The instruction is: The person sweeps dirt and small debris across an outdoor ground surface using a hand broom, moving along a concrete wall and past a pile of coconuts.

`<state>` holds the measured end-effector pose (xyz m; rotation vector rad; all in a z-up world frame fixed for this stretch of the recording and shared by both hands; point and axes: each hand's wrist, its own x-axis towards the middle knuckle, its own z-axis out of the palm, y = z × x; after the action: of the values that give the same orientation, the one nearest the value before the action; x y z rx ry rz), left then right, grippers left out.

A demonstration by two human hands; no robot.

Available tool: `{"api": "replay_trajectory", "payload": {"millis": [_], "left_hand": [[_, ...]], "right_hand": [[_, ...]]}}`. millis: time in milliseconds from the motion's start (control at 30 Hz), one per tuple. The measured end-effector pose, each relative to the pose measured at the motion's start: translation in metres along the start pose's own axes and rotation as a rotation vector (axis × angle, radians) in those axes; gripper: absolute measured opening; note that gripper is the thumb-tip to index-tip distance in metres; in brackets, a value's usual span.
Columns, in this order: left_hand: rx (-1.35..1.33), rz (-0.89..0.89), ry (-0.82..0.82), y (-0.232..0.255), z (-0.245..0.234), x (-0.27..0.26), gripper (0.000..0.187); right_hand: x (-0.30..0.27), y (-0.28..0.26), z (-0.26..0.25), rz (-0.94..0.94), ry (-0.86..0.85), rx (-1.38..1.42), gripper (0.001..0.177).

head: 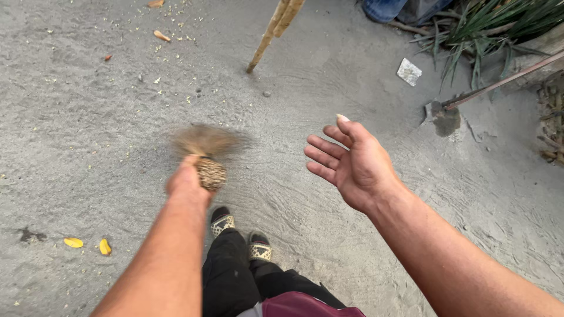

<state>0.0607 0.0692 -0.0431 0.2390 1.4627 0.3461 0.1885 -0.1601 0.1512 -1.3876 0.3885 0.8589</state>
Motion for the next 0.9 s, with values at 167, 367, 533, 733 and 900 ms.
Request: {"api": "replay_trajectory", "payload": {"millis": [167,367,533,733,900], "left_hand": [[0.078,0.383,-0.039,0.012,0.001,-0.021,0.032],[0.067,-0.087,-0.229,-0.01,0.044,-0.05,0.028],[0.133,-0.183,-0.207,0.018,0.079,-0.003,0.027],[0.126,0.294,-0.066,0.04,0.064,-0.003,0.029],[0.23,0.039,-0.197,0.011,0.086,-0.042,0.026]], "right_hand": [[0.011,-0.003,0.033,0.025,0.037,0.087,0.076],[0.02,-0.023,0.05,-0.015,0.077,0.083,0.074],[0.027,-0.028,0.048,-0.017,0.128,0.06,0.073],[0.036,-0.02,0.065,0.006,0.126,0.088,0.075],[0.042,-0.035,0.076,-0.029,0.115,0.126,0.075]]}}
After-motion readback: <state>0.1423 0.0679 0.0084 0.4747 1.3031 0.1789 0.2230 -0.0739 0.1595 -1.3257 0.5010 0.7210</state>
